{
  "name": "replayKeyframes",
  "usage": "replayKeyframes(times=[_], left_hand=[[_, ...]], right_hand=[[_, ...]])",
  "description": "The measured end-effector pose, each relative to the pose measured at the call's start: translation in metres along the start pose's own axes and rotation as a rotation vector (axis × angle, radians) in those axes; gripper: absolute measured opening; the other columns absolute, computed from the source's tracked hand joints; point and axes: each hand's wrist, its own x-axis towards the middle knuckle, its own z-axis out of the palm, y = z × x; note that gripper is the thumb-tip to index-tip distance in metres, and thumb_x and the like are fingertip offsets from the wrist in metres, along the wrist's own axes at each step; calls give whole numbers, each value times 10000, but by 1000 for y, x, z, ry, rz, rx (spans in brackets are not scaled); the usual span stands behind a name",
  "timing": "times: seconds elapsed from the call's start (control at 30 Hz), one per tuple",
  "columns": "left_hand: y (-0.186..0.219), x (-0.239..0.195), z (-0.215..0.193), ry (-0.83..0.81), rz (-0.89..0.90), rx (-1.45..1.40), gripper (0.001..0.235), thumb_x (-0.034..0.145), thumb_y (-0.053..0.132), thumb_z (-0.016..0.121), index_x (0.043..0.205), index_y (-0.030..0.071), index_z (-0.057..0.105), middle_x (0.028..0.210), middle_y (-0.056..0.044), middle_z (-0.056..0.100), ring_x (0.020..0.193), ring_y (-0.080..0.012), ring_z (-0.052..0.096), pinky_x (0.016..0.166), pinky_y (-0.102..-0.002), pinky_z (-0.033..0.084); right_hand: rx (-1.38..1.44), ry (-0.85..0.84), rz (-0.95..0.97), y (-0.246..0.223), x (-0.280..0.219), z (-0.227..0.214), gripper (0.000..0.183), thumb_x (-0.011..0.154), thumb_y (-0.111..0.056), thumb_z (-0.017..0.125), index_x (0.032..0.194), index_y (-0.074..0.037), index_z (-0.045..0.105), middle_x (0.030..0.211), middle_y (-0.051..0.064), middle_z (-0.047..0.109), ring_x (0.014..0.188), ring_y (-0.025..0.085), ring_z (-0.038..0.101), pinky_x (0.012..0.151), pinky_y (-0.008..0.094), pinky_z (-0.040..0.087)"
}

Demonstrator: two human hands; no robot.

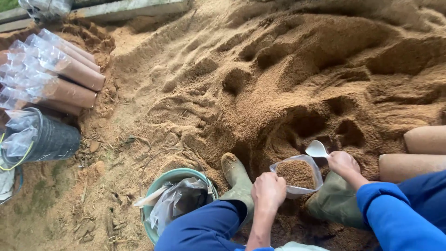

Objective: Scooping grain-like material from a large pile into small plastic bags using a spoon

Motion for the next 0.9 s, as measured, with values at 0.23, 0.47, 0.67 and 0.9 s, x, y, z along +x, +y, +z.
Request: replayKeyframes(times=[0.23,0.47,0.67,0.9], left_hand=[[12,2,-3,14,9,-9,420,922,329,443,909,51,758,1013,-225,730,937,-443,682,844,-547,499],[11,10,1,37,40,-22,419,910,334,431,891,51,739,994,-247,718,938,-469,666,837,-569,484],[4,15,8,67,80,-69,394,889,345,469,873,60,741,996,-242,721,937,-473,665,842,-556,492],[-4,25,4,108,64,-183,323,813,308,514,807,97,758,908,-208,726,934,-446,693,823,-552,519]], right_hand=[[0,-125,-197,-68,-2,9,326,872,-482,593,966,-245,795,1040,61,805,930,294,750,723,431,520],[240,-163,-322,-34,120,96,437,900,-530,664,1188,-235,810,1127,21,814,959,174,747,772,359,512],[544,-199,-277,-39,38,16,263,912,-275,757,1106,-127,856,926,20,804,826,110,621,696,333,474],[489,-69,-336,-29,-4,-51,206,926,-314,733,1003,-172,861,676,49,724,572,168,556,502,337,424]])
